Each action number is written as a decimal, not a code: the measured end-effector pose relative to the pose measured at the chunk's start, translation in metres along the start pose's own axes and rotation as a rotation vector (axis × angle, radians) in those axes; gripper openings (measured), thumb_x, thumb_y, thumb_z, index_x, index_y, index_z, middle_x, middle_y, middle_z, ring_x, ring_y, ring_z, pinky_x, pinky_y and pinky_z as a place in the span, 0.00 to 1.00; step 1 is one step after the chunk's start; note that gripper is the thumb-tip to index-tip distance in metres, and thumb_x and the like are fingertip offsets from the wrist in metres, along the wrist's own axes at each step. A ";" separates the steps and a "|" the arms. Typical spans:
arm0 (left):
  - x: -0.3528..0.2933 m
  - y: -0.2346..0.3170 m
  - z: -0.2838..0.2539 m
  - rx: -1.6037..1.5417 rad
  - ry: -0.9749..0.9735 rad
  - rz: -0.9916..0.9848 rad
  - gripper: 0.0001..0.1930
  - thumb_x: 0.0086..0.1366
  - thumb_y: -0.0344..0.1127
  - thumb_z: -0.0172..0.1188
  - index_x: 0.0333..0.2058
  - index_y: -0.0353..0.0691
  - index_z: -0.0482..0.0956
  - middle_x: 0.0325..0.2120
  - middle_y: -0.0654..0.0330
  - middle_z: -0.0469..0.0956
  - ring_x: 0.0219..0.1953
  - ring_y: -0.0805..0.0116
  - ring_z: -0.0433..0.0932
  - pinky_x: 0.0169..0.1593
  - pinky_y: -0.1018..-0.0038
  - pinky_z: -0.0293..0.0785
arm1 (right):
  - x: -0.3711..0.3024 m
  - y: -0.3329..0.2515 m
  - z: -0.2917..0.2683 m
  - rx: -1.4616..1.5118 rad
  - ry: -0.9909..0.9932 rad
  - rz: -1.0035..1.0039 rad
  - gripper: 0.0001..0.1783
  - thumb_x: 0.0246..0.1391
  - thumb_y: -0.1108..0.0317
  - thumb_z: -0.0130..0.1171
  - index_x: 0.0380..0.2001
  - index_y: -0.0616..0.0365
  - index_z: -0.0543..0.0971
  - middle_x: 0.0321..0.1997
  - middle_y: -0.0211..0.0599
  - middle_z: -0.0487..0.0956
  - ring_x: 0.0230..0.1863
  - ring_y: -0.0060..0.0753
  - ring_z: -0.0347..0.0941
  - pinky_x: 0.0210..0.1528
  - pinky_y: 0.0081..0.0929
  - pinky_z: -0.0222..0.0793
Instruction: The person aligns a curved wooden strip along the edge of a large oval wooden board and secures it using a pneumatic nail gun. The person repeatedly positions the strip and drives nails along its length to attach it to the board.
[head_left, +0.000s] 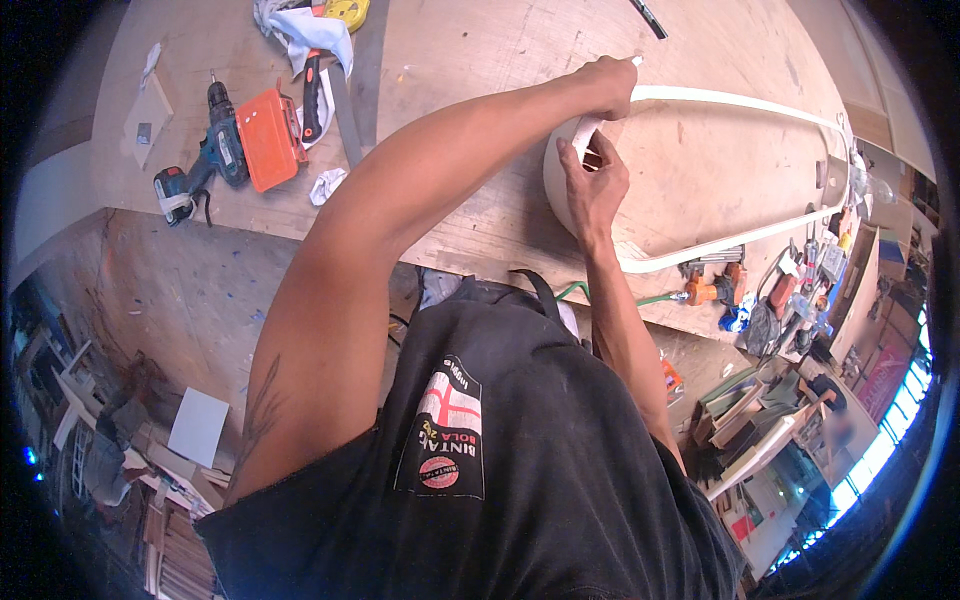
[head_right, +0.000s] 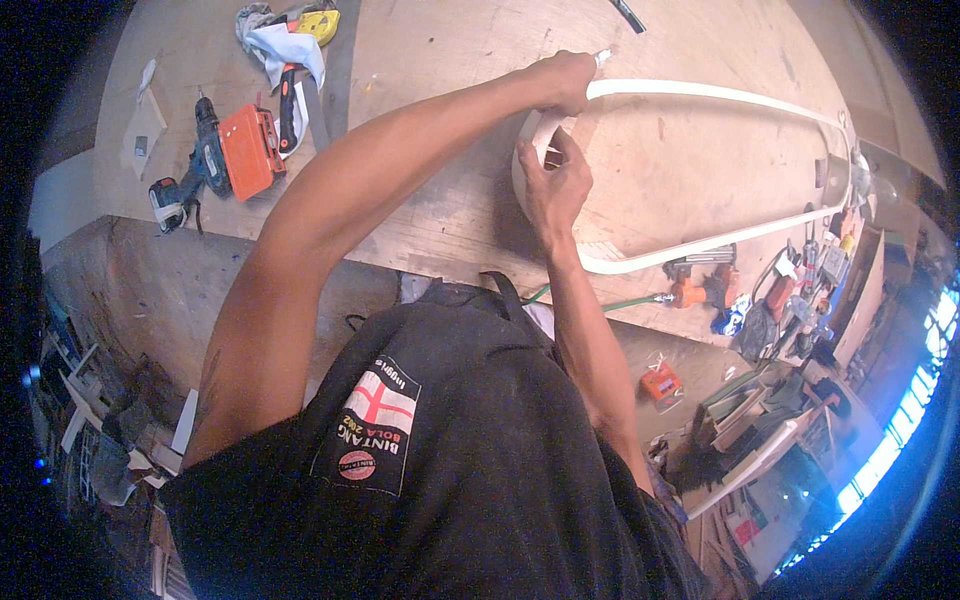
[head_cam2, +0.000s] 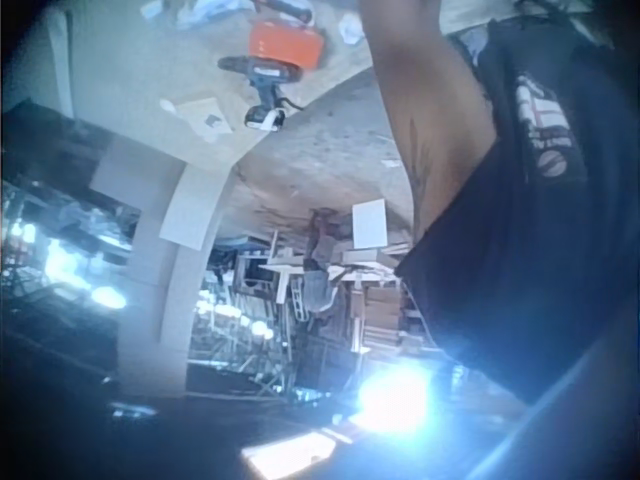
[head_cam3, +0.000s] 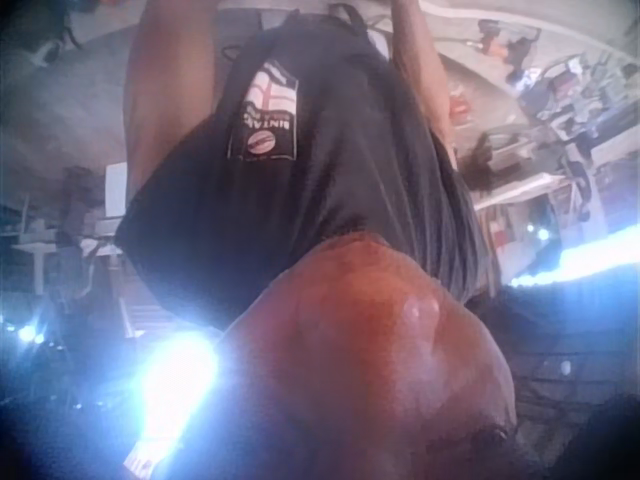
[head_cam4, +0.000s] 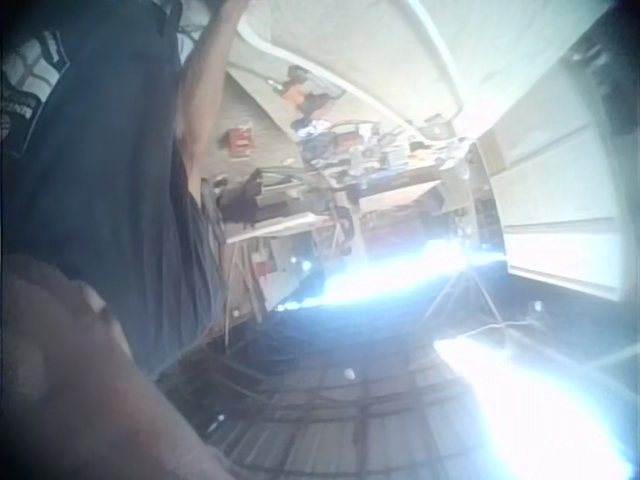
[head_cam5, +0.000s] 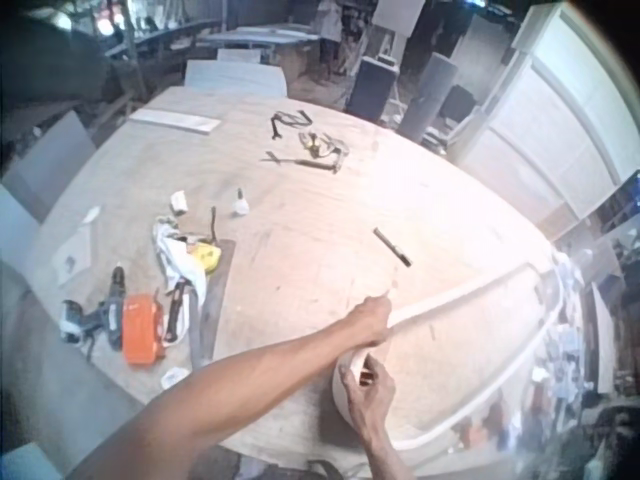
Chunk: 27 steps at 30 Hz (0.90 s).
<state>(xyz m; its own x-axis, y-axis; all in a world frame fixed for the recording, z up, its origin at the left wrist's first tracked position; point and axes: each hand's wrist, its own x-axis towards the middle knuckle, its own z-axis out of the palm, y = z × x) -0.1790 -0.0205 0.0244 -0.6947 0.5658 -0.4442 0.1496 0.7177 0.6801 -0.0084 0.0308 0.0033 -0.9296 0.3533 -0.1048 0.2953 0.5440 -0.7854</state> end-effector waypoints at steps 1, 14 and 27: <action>0.000 0.000 0.001 0.008 -0.009 -0.008 0.27 0.56 0.26 0.70 0.56 0.29 0.81 0.48 0.39 0.86 0.51 0.48 0.88 0.52 0.60 0.86 | -0.001 0.000 0.000 0.008 0.002 0.001 0.30 0.57 0.60 0.74 0.57 0.72 0.82 0.43 0.49 0.89 0.43 0.35 0.86 0.50 0.31 0.79; 0.000 0.002 0.005 0.048 0.016 0.037 0.19 0.55 0.26 0.69 0.47 0.31 0.87 0.47 0.41 0.86 0.52 0.49 0.87 0.52 0.60 0.86 | 0.000 0.004 0.002 -0.009 0.019 -0.056 0.26 0.55 0.59 0.72 0.50 0.71 0.85 0.38 0.48 0.89 0.40 0.37 0.86 0.50 0.33 0.79; 0.009 0.005 0.010 0.112 0.007 0.056 0.19 0.55 0.25 0.67 0.47 0.32 0.87 0.48 0.41 0.86 0.52 0.49 0.87 0.53 0.60 0.86 | 0.001 0.004 0.000 -0.053 -0.006 -0.026 0.28 0.56 0.59 0.74 0.53 0.69 0.84 0.42 0.49 0.89 0.42 0.36 0.87 0.50 0.33 0.79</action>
<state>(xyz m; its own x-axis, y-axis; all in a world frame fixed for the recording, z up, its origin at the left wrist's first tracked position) -0.1767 -0.0076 0.0181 -0.6879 0.6036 -0.4031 0.2656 0.7261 0.6342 -0.0080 0.0330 0.0004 -0.9383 0.3344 -0.0882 0.2821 0.5926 -0.7545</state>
